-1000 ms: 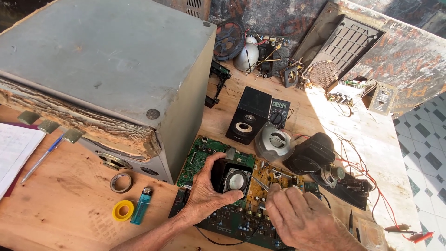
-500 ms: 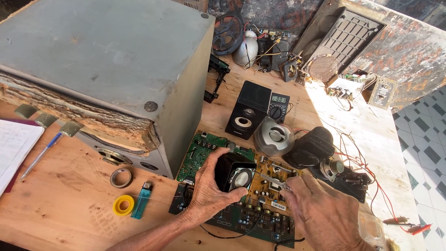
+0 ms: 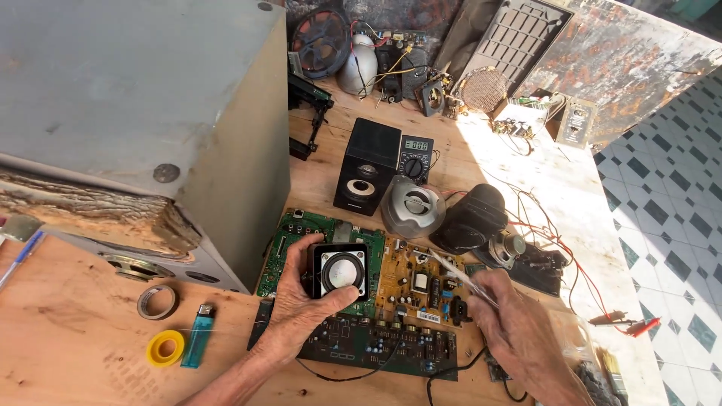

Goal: Testing a small speaker assembly by probing the cone with a screwdriver while connected to a circuit board

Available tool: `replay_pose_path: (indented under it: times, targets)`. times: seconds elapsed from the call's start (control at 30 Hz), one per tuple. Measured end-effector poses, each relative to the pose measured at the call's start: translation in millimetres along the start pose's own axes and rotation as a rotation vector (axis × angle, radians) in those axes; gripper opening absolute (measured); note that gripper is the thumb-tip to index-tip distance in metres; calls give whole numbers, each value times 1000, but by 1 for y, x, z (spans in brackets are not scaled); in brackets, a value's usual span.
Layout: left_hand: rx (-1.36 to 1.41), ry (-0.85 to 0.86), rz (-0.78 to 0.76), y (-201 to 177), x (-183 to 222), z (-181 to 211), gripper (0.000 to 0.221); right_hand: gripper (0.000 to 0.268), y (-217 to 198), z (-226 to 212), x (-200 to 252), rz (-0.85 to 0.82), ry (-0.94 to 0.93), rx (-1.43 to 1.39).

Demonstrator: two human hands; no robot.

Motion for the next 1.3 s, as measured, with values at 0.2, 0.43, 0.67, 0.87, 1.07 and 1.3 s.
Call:
replay_pose_path:
  times: [0.2, 0.43, 0.67, 0.87, 1.07, 1.3]
  targets:
    - [102, -132, 32, -6, 7, -7, 87, 27, 29, 100, 29, 61, 419, 523]
    - [232, -189, 28, -5, 15, -13, 85, 25, 74, 126, 68, -20, 561, 675]
    - [255, -218, 1, -4, 21, -8, 81, 35, 100, 148, 72, -140, 624, 549]
    - [293, -242, -2, -4, 22, -9, 83, 27, 97, 124, 66, -153, 716, 466]
    - [324, -298, 27, -4, 21, -12, 83, 20, 125, 188, 57, -160, 672, 323]
    - [313, -349, 43, 0, 27, -2, 80, 19, 133, 188, 62, -49, 602, 350]
Point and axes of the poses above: each hand's wrist, its own x-axis away from the middle knuckle, its own y-axis out of the palm, z = x × y, the point moved 6 cm from there along -x, towards the middle knuckle, and after that the axes turned 1 degree about -x, right-handed, at the moved point
